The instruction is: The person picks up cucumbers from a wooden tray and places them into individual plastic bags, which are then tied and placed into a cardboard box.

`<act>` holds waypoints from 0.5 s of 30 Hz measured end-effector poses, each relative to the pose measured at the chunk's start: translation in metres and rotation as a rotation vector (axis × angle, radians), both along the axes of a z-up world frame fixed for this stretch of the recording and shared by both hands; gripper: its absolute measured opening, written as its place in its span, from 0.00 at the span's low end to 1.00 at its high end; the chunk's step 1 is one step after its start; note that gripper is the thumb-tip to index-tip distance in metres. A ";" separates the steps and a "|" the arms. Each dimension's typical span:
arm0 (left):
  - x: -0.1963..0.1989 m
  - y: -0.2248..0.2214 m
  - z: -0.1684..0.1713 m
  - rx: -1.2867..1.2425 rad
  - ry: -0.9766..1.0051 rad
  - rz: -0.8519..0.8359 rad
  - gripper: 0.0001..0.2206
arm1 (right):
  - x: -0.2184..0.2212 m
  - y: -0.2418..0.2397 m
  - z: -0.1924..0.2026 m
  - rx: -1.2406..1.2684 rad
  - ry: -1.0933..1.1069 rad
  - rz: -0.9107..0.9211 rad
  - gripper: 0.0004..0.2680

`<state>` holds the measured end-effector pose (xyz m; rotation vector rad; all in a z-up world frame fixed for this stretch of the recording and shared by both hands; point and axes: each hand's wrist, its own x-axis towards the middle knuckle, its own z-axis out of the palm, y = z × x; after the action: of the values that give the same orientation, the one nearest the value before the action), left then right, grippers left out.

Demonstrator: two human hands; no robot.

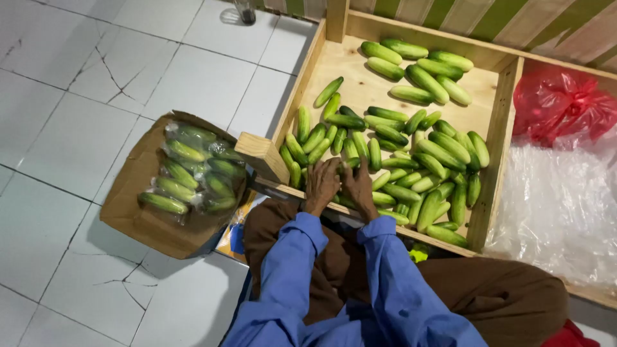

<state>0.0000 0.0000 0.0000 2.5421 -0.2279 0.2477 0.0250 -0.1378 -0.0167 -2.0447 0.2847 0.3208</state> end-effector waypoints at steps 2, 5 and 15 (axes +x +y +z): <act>0.006 0.000 -0.015 0.029 0.022 -0.029 0.21 | -0.001 -0.003 -0.011 0.066 -0.056 -0.073 0.21; 0.011 -0.002 -0.042 0.046 0.003 -0.033 0.21 | 0.007 -0.017 -0.055 0.165 -0.122 -0.203 0.17; 0.006 -0.022 -0.029 -0.439 -0.139 0.215 0.13 | -0.038 -0.097 -0.039 0.535 -0.369 -0.529 0.18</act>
<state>0.0063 -0.0224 -0.0292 2.1128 0.0473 0.5001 -0.0133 -0.2350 -0.0555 -1.3991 0.4408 -0.2824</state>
